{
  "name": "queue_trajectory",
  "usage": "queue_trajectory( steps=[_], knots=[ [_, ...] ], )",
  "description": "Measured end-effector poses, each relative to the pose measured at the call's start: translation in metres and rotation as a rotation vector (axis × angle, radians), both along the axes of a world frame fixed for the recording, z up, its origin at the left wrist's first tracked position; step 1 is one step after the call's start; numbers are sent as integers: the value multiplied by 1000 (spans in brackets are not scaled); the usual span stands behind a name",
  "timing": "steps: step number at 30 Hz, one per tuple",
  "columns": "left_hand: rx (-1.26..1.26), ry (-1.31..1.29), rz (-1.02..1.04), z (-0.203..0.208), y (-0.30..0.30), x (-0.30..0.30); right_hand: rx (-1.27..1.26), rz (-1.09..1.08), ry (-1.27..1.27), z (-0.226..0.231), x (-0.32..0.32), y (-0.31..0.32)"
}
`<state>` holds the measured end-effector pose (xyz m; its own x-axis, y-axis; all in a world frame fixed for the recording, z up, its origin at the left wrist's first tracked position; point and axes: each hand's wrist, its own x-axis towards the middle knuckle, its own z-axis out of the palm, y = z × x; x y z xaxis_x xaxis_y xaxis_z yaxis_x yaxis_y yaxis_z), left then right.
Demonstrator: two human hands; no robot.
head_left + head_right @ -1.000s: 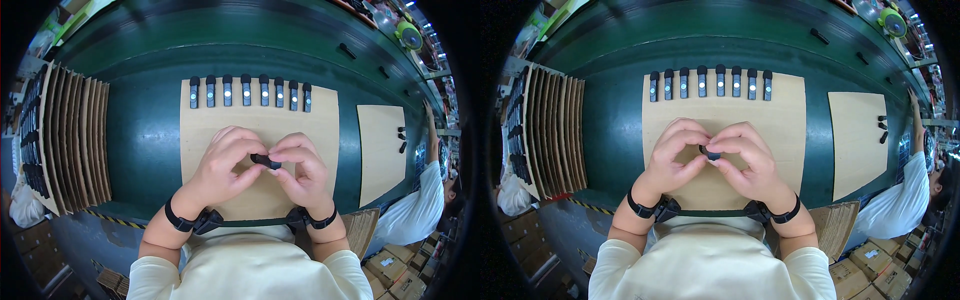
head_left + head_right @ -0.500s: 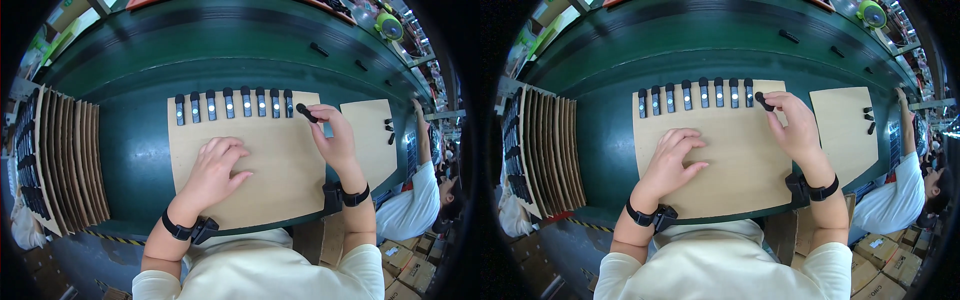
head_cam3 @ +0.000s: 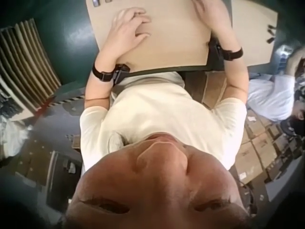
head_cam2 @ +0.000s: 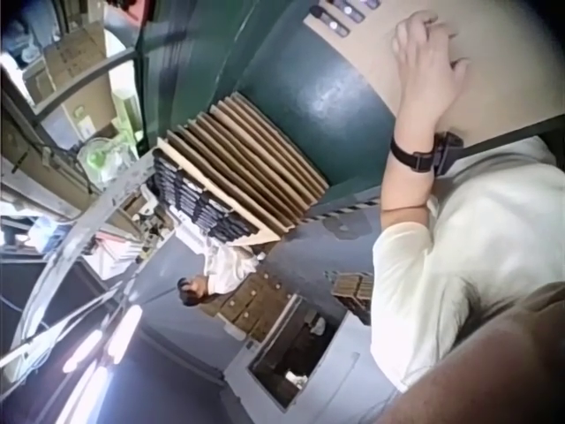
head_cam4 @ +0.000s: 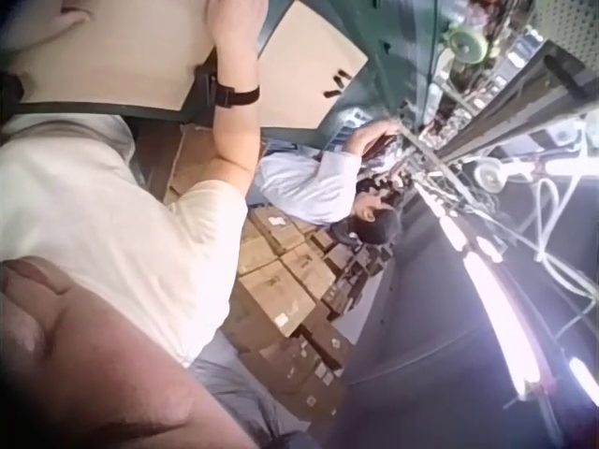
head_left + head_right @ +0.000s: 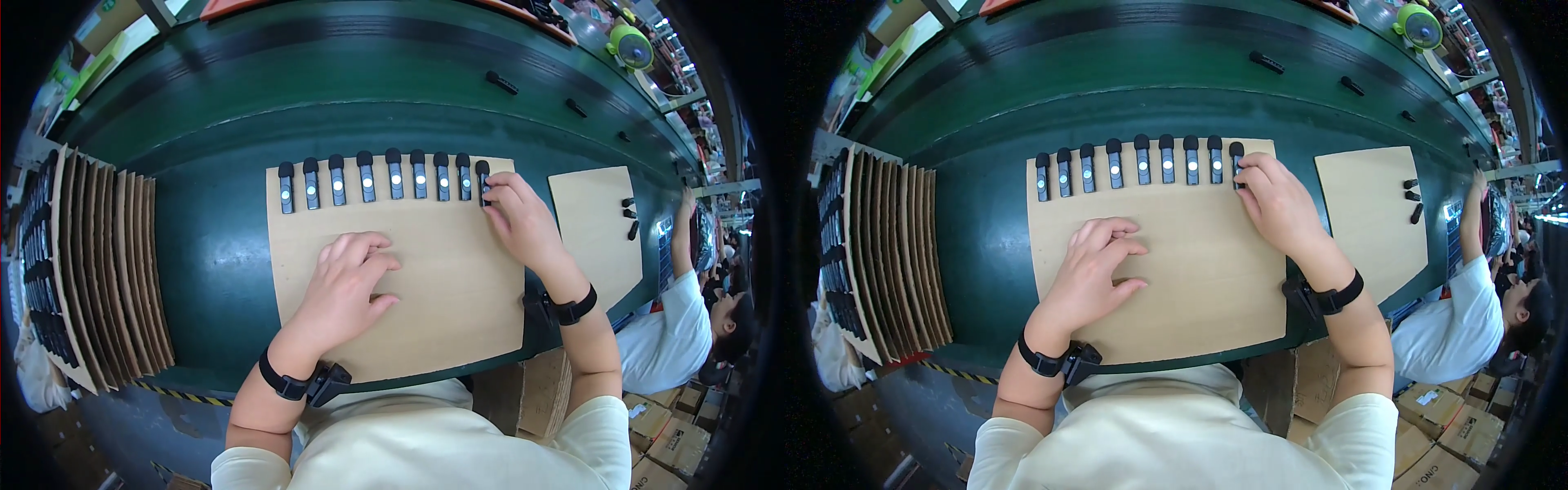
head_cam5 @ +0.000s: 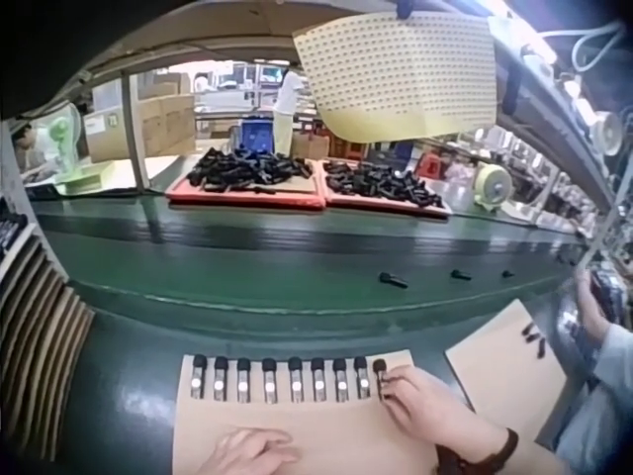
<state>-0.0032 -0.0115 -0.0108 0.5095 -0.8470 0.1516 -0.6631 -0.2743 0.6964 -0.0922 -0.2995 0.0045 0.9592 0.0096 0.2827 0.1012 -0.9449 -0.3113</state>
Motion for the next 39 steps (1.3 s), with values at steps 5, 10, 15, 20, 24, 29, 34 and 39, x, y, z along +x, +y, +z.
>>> queue_trajectory(
  steps=[5, 10, 15, 20, 24, 29, 34, 39],
  knots=[
    [1, 16, 6, -2, 0, 0, 8, 1, 20, 3, 10, -5],
    [14, 30, 22, -1, 1, -1, 105, 23, -10, 10, 23, -22],
    [12, 30, 21, -1, 0, 0, 245, -82, -12, 1, 68, -72],
    [3, 32, 26, -2, 1, 1, -85, -267, -57, -16, 133, -123],
    [-5, 37, 7, -1, -2, 1, -150, -281, 19, -28, 155, -147],
    [-5, 30, 19, -1, 0, 1, 161, -368, 280, -3, 155, -124],
    [-31, 10, 36, -4, 4, 0, 898, -190, 108, 28, 92, -35],
    [-212, 146, 89, 2, 4, 2, 1037, 23, 111, 48, 15, 67]
  ],
)
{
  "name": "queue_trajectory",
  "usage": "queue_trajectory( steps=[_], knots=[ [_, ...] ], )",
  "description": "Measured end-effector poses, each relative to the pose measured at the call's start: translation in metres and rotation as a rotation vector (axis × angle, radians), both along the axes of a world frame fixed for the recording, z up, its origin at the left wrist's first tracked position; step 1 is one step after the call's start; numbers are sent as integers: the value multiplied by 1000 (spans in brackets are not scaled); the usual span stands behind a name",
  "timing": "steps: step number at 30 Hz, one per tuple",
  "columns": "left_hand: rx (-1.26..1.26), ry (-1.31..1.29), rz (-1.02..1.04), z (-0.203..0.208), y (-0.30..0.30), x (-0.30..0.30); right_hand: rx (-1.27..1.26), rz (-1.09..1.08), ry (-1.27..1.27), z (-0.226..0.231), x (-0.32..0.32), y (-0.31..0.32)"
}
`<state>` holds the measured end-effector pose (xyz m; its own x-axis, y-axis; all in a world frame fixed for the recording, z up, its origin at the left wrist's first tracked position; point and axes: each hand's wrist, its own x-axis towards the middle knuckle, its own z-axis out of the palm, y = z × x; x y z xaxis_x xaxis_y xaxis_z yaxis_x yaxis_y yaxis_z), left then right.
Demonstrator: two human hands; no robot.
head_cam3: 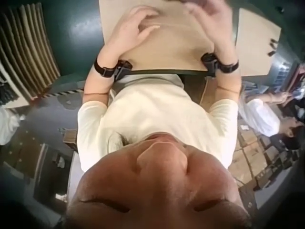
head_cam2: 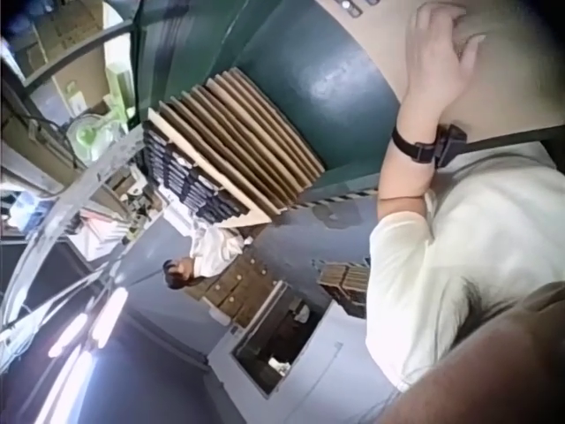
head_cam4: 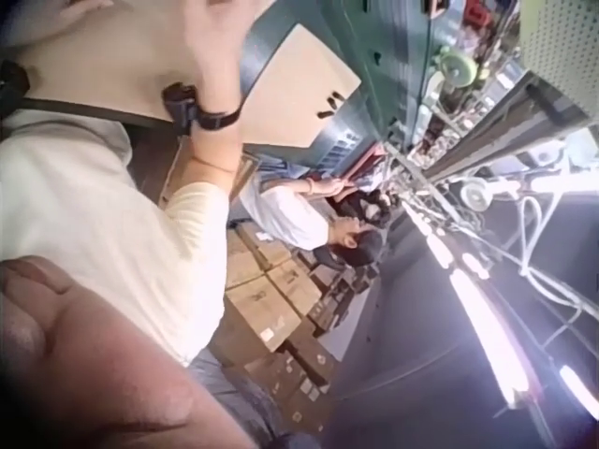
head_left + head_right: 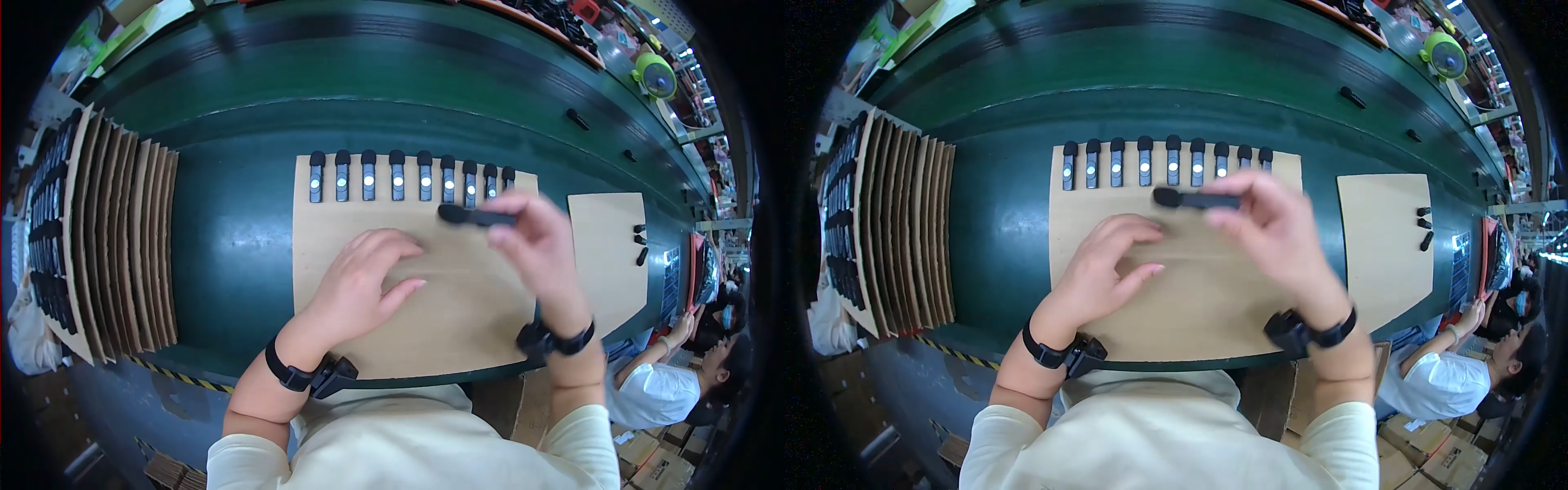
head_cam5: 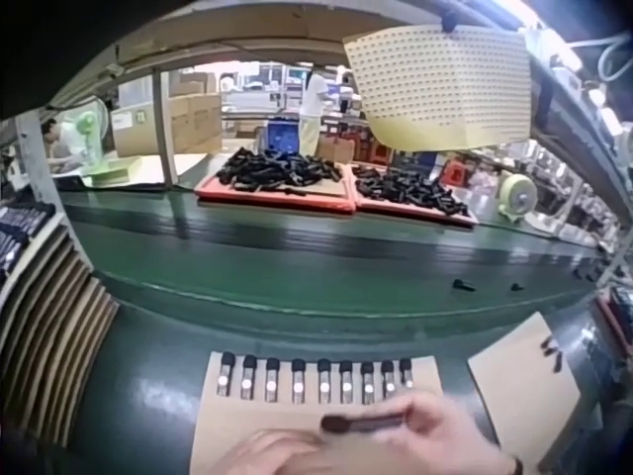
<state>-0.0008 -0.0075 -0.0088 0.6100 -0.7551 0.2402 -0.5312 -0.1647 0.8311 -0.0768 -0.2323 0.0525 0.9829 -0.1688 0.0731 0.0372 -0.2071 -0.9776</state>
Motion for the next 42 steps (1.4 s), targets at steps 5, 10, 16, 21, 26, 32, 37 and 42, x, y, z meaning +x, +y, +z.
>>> queue_trajectory(
  steps=[5, 10, 16, 21, 26, 32, 37, 42],
  knots=[
    [-362, 264, -2, 15, 4, -1, -132, 94, -73, -10, -27, 41],
    [-329, 45, -54, 13, 10, 3, -105, 57, -107, -29, -30, 44],
    [-354, 57, -32, 6, 9, 1, -138, 50, -200, -38, -30, 41],
    [-357, 88, 4, 10, 5, -1, 154, -22, -22, -40, -34, 38],
    [-364, 45, 30, 12, -1, -2, -14, 52, -183, -43, -32, 39],
    [-379, 17, 24, 7, -1, -2, -32, 59, -206, -44, -32, 41],
    [-382, -12, 15, 7, 0, -1, -42, 65, -225, -45, -32, 41],
    [-381, -12, 22, 9, 1, -2, -47, 63, -230, -45, -31, 41]
  ],
)
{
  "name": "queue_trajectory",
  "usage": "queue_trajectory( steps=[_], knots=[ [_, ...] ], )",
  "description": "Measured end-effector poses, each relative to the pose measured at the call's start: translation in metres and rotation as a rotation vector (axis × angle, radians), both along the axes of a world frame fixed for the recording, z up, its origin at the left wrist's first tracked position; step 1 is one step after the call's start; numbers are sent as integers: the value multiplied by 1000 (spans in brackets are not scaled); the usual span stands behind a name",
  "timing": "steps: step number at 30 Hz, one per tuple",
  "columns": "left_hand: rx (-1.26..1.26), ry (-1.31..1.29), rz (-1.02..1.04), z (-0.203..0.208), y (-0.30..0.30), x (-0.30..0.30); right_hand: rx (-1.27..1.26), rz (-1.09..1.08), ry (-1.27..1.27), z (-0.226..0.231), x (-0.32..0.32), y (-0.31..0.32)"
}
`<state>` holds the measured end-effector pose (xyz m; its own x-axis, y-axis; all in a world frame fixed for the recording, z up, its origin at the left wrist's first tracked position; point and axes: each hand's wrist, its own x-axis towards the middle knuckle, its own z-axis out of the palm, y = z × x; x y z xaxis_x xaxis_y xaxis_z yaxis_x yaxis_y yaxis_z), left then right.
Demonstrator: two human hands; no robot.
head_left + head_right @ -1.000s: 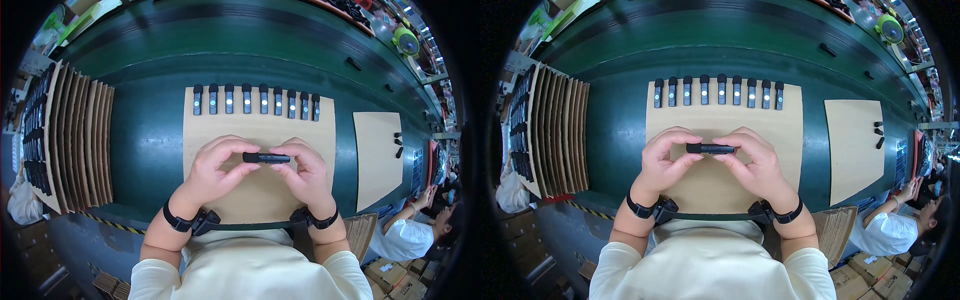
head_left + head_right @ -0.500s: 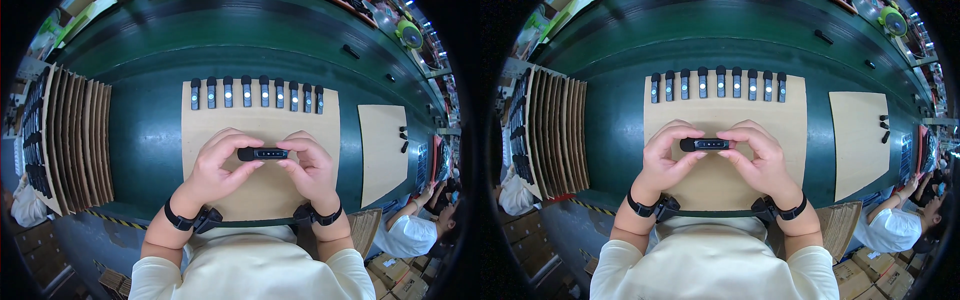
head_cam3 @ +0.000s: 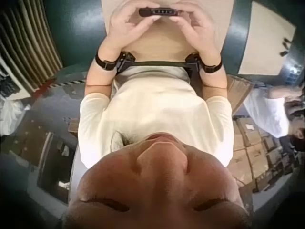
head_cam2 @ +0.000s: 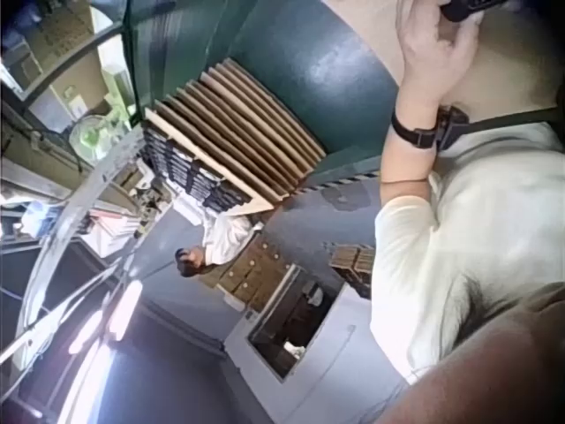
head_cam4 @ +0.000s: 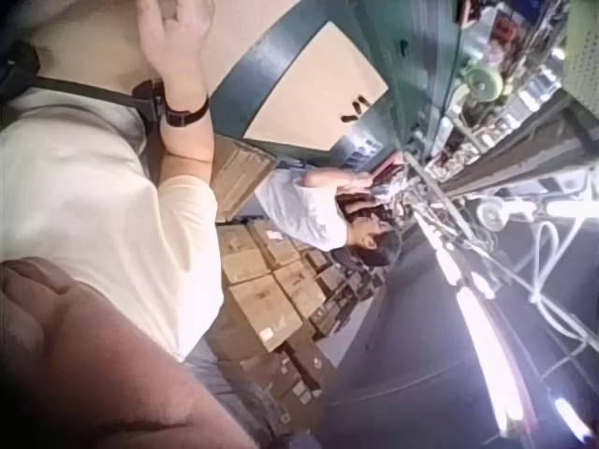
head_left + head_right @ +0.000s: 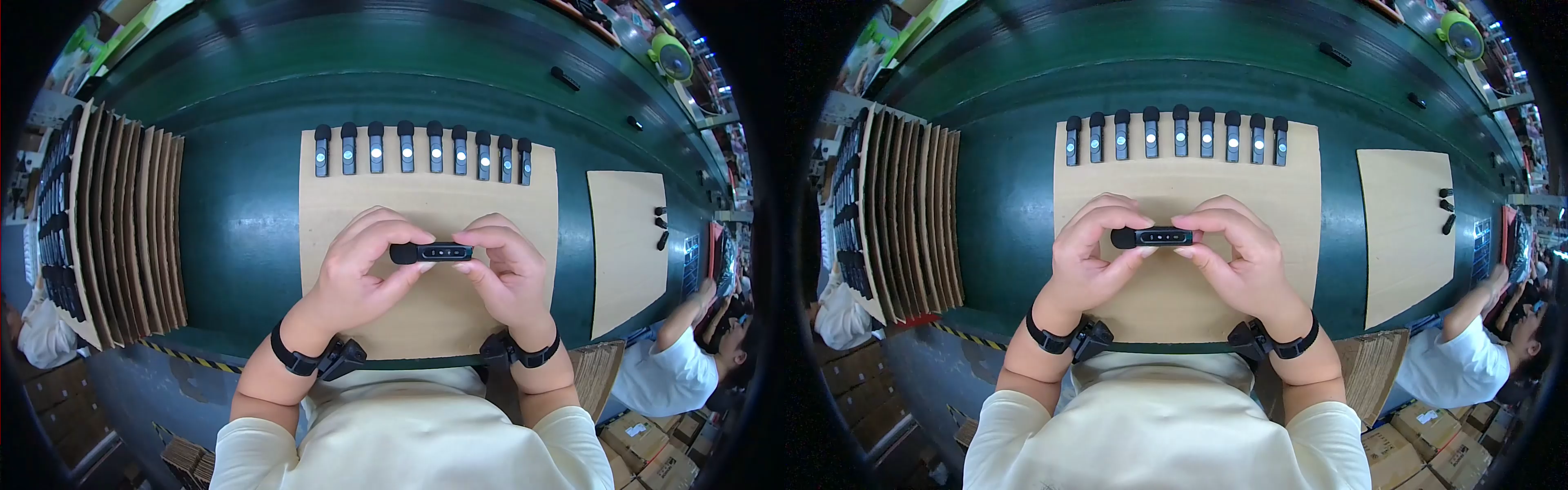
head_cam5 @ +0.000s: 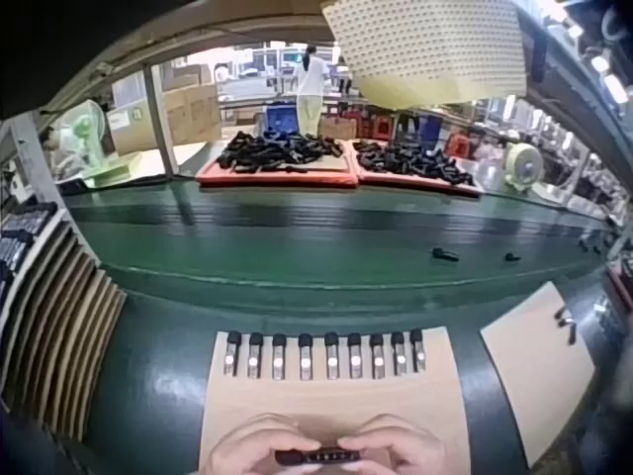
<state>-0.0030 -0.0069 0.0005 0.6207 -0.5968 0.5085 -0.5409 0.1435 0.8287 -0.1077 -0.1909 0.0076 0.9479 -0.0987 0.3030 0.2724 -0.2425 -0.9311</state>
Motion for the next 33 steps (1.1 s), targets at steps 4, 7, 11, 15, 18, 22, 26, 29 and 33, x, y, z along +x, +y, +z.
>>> queue_trajectory(
  steps=[4, 7, 11, 15, 18, 22, 26, 29, 33],
  knots=[
    [60, 84, -46, 4, 2, 0, -27, 13, -17, -1, -1, -1],
    [70, -69, -105, -3, 2, 4, -62, 61, -38, -2, 0, 0],
    [67, -4, -113, -4, 3, 2, 160, 4, 6, -4, 2, 7],
    [116, 68, -83, -9, -1, -3, 57, 52, -63, -4, 4, 6],
    [120, 86, -87, -10, -4, -3, -147, -21, -132, 4, 6, 9],
    [186, 83, -52, -12, -7, 0, -238, -70, -61, 16, 4, 3],
    [328, 28, -23, -15, -7, 1, -307, -153, 59, 24, 0, -23],
    [408, -19, -34, -15, -8, 2, -461, -245, 126, 30, -4, -55],
    [477, -58, -51, -15, -6, 1, -539, -340, 103, 28, -10, -91]
  ],
)
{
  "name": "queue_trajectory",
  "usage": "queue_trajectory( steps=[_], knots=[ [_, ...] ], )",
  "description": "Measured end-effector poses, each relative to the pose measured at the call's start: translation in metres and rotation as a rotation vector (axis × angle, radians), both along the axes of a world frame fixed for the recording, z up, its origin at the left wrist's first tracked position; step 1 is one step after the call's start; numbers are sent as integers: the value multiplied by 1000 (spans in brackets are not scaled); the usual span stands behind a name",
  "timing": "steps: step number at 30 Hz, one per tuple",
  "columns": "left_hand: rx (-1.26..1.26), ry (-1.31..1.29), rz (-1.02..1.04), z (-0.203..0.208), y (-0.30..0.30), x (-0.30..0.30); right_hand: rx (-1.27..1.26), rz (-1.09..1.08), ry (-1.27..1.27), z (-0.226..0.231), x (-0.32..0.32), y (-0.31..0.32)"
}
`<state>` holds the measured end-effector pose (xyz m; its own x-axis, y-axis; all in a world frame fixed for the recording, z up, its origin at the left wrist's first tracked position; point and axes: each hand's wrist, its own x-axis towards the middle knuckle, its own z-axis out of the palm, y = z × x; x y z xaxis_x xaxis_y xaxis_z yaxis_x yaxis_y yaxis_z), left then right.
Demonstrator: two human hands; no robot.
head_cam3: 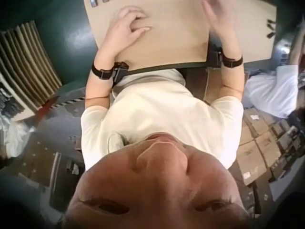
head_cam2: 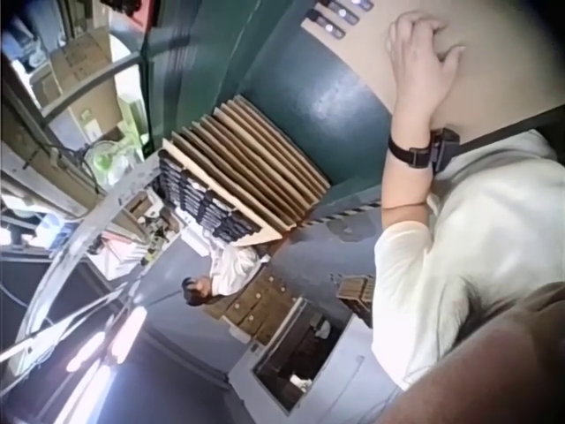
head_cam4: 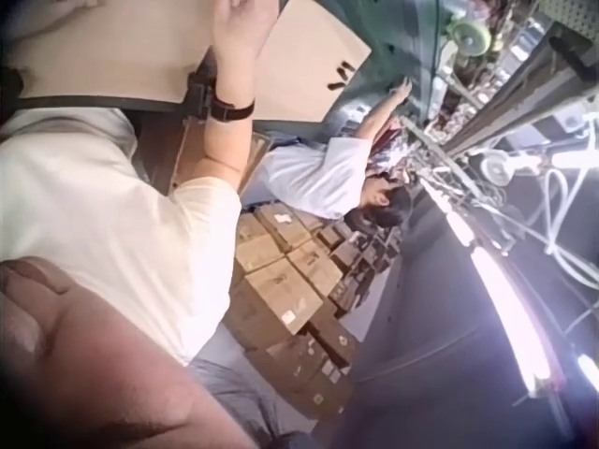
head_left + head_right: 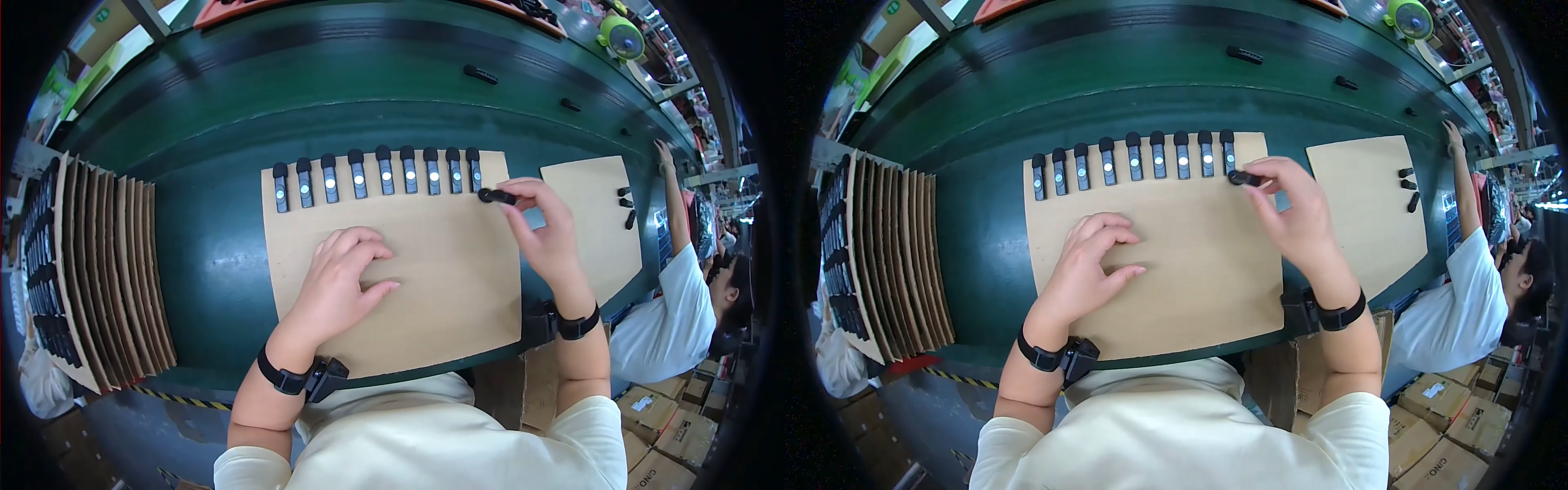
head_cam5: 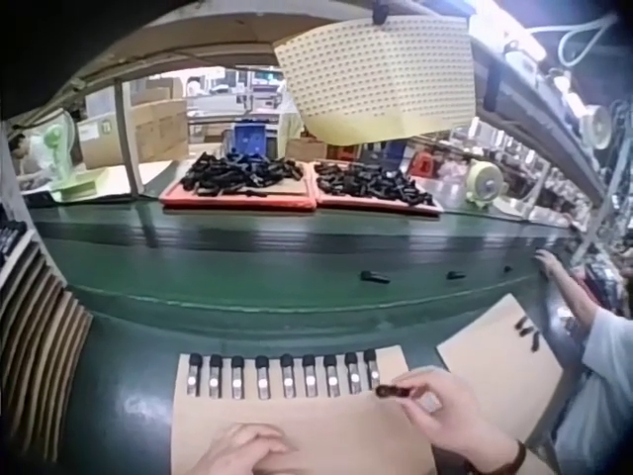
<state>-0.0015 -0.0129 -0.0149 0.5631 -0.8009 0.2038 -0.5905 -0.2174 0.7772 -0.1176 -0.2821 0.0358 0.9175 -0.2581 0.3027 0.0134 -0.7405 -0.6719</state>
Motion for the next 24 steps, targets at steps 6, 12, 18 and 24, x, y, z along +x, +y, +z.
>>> queue_trajectory(
  steps=[6, 12, 18, 24],
  knots=[
    [45, 3, -6, 1, 0, 0, -380, 47, 17, -22, -13, -20],
    [63, 2, -8, 1, 1, 0, -474, 131, 91, -25, -13, -16],
    [67, 7, -14, 2, 1, 1, -417, 78, 104, -32, 7, -33],
    [67, 5, -18, 1, 0, 0, -448, 67, 53, -35, 20, -43]
  ],
)
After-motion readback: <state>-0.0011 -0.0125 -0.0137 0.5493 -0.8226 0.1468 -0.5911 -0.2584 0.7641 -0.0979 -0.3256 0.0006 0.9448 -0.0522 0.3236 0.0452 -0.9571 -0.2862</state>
